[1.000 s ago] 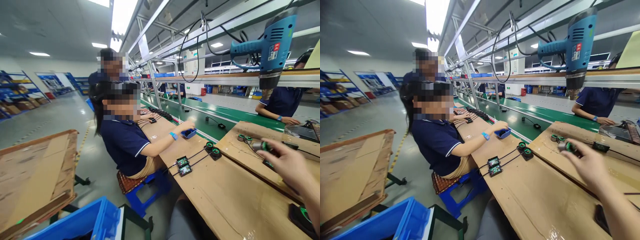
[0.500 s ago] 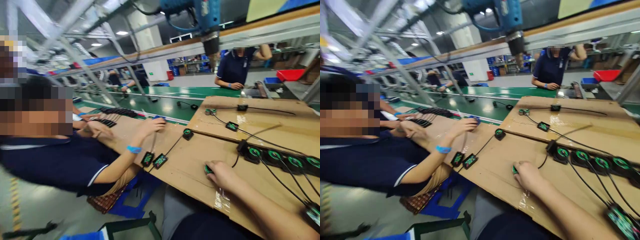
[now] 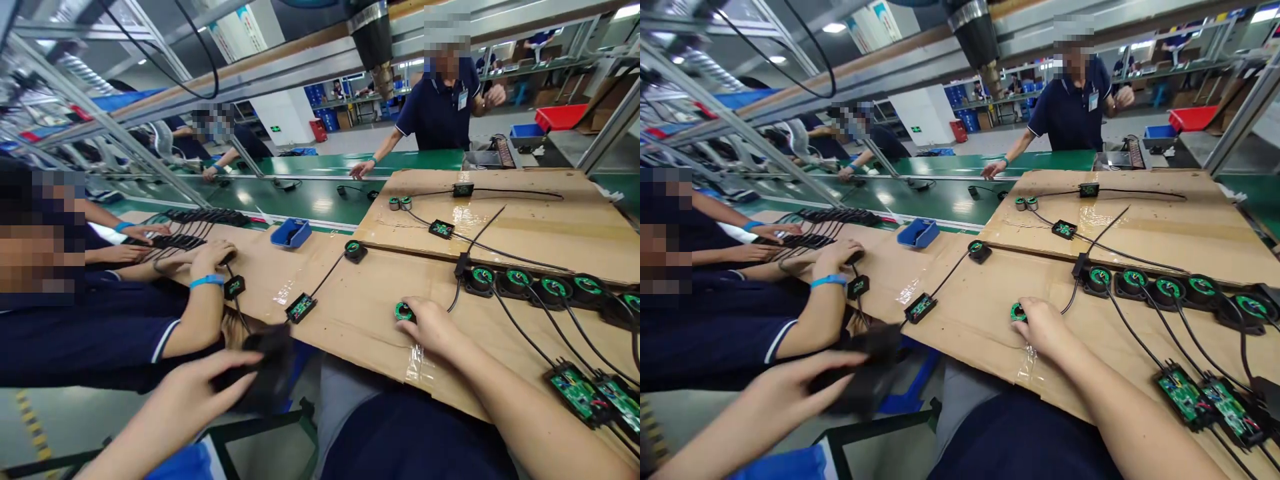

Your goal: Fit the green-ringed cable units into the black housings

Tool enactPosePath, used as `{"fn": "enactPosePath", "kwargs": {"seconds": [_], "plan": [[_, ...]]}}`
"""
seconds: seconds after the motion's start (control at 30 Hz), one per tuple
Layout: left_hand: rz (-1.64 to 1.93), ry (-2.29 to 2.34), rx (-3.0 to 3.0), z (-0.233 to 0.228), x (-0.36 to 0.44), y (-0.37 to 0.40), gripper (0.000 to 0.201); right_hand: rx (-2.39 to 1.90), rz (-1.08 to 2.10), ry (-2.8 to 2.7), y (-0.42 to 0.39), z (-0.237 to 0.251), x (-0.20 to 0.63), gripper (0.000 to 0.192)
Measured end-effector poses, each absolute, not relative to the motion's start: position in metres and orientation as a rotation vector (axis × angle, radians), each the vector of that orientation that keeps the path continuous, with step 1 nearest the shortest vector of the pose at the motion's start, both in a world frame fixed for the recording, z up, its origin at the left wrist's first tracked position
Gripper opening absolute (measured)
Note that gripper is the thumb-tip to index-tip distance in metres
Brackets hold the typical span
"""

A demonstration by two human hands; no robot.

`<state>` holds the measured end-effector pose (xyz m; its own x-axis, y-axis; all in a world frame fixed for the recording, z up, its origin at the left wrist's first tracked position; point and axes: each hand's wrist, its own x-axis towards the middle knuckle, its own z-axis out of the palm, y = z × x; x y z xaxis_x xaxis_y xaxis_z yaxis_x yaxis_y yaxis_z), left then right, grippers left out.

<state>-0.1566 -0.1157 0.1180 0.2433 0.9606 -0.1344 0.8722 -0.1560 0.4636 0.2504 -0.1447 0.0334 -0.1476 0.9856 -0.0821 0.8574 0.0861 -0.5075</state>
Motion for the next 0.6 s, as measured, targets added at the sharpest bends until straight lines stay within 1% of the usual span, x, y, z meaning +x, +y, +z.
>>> {"fn": "enactPosePath", "kwargs": {"seconds": [0.13, 0.2, 0.27, 0.33, 0.43, 0.53, 0.6], "plan": [[0.229, 1.370, 2.213, 0.078, -0.057, -0.058, 0.034, -1.839, 0.646, -2.080, -0.146, 0.032, 0.253, 0.032], [0.238, 1.323, 2.269, 0.059, -0.010, -0.027, 0.032, -1.833, 0.639, -2.083, -0.147, 0.030, 0.253, 0.032], [0.235, 1.301, 2.305, 0.044, 0.021, -0.005, 0.027, -1.827, 0.628, -2.087, -0.148, 0.029, 0.253, 0.032], [0.238, 1.310, 2.322, 0.032, 0.034, 0.005, 0.027, -1.821, 0.619, -2.097, -0.148, 0.030, 0.254, 0.032], [0.263, 1.337, 2.328, 0.022, 0.033, 0.005, 0.040, -1.827, 0.604, -2.105, -0.148, 0.032, 0.256, 0.032], [0.349, 1.326, 2.299, 0.021, 0.026, -0.005, 0.051, -1.904, 0.554, -2.075, -0.147, 0.038, 0.257, 0.034], [0.445, 1.323, 2.314, 0.024, 0.022, -0.016, 0.052, -2.006, 0.482, -2.057, -0.147, 0.043, 0.256, 0.037]]}}
